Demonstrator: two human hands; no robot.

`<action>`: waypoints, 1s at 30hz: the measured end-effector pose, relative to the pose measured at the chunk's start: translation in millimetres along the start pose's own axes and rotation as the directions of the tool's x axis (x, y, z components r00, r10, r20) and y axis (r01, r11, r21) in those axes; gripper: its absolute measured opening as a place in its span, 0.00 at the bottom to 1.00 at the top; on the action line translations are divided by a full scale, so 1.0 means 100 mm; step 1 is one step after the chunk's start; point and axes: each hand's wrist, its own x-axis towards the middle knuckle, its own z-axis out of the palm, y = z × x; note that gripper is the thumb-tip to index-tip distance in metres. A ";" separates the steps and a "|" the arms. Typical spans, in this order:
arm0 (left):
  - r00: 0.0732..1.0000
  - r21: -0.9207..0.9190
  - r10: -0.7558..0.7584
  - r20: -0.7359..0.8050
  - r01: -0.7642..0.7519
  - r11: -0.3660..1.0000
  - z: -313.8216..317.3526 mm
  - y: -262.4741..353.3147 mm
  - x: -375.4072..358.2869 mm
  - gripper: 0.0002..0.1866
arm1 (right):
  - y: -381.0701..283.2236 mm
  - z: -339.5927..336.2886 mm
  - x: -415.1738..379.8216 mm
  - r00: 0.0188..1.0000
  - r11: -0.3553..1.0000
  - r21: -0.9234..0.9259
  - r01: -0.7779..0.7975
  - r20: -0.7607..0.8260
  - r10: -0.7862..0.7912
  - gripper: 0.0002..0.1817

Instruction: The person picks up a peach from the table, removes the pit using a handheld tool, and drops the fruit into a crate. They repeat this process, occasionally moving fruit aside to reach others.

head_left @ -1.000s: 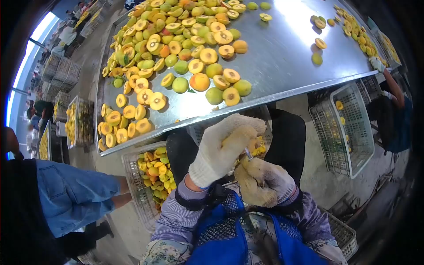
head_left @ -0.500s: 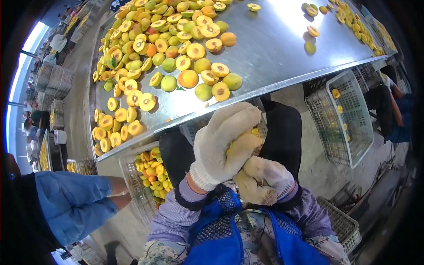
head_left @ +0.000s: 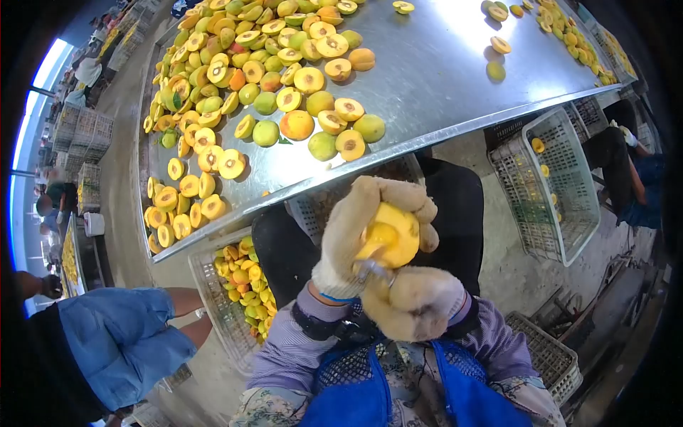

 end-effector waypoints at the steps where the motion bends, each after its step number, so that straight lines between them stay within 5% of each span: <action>1: 0.979 -0.316 -0.188 -0.083 0.153 0.936 0.01 -0.03 0.01 0.26 | 0.16 0.25 0.01 0.877 0.977 -0.206 0.063 -0.455 -0.152 0.15; 3: 0.967 -0.197 -0.186 -0.173 0.151 0.969 -0.03 0.02 -0.02 0.28 | 0.11 0.20 0.02 0.908 0.956 -0.281 0.084 -0.373 -0.189 0.15; 7: 0.963 0.121 0.045 -0.267 -0.013 0.993 -0.38 0.04 -0.05 0.24 | 0.05 -0.01 -0.08 0.955 0.971 -0.152 0.185 -0.206 -0.214 0.16; 9: 0.926 0.574 0.281 -0.252 -0.090 0.814 -0.44 0.10 -0.12 0.16 | 0.04 -0.03 -0.08 0.877 0.876 -0.469 0.111 -0.368 -0.308 0.14; 10: 0.927 0.450 0.177 -0.330 -0.010 0.893 -0.50 0.19 -0.19 0.13 | 0.03 0.00 -0.08 0.836 0.771 -0.636 0.004 -0.420 -0.352 0.13; 11: 0.912 0.531 0.277 -0.302 -0.081 0.844 -0.63 0.17 -0.26 0.14 | 0.04 0.00 -0.09 0.841 0.771 -0.637 0.000 -0.417 -0.344 0.13; 13: 0.827 0.404 0.256 -0.500 -0.039 0.914 -0.97 0.23 -0.53 0.25 | 0.06 -0.03 -0.13 0.737 0.628 -0.772 -0.093 -0.478 -0.478 0.14; 15: 0.700 0.583 0.369 -0.611 0.082 0.809 -1.30 0.39 -0.88 0.20 | 0.06 -0.06 -0.22 0.726 0.644 -0.757 -0.110 -0.503 -0.469 0.14; 16: 0.691 0.820 0.468 -0.551 0.346 0.455 -1.56 0.41 -1.11 0.17 | 0.05 -0.07 -0.24 0.712 0.660 -0.741 -0.124 -0.530 -0.461 0.15; 17: 0.713 0.840 0.532 -0.457 0.543 -0.007 -1.73 0.42 -1.25 0.16 | 0.04 -0.08 -0.21 0.713 0.659 -0.742 -0.118 -0.526 -0.464 0.15; 19: 0.750 0.862 0.575 -0.328 0.487 -0.144 -1.65 0.44 -1.17 0.16 | 0.01 -0.10 -0.12 0.773 0.343 -0.932 -0.119 -0.304 -0.557 0.16; 20: 0.782 0.863 0.593 -0.191 0.421 -0.278 -1.60 0.45 -1.09 0.16 | -0.01 -0.06 -0.03 0.772 0.341 -0.933 -0.115 -0.300 -0.560 0.16; 22: 0.798 0.944 0.507 -0.328 0.299 0.140 -1.35 0.40 -0.66 0.18 | -0.03 0.09 0.16 0.761 0.593 -0.772 -0.230 -0.523 -0.385 0.18; 23: 0.829 0.958 0.485 -0.278 0.202 0.204 -1.30 0.35 -0.45 0.19 | -0.04 0.09 0.20 0.760 0.588 -0.775 -0.233 -0.522 -0.387 0.18; 25: 0.895 0.979 0.396 -0.204 0.194 0.066 -1.33 0.26 0.07 0.20 | -0.04 0.08 0.24 0.756 0.756 -0.610 -0.239 -0.605 -0.250 0.20; 26: 0.920 0.994 0.382 -0.089 0.107 -0.025 -1.45 0.18 0.31 0.23 | -0.03 0.10 0.24 0.734 0.751 -0.619 -0.229 -0.617 -0.285 0.20; 30: 0.972 0.949 0.160 -0.172 0.207 -0.238 -1.74 -0.03 0.92 0.32 | -0.04 0.05 0.16 0.689 0.702 -0.684 -0.196 -0.606 -0.398 0.21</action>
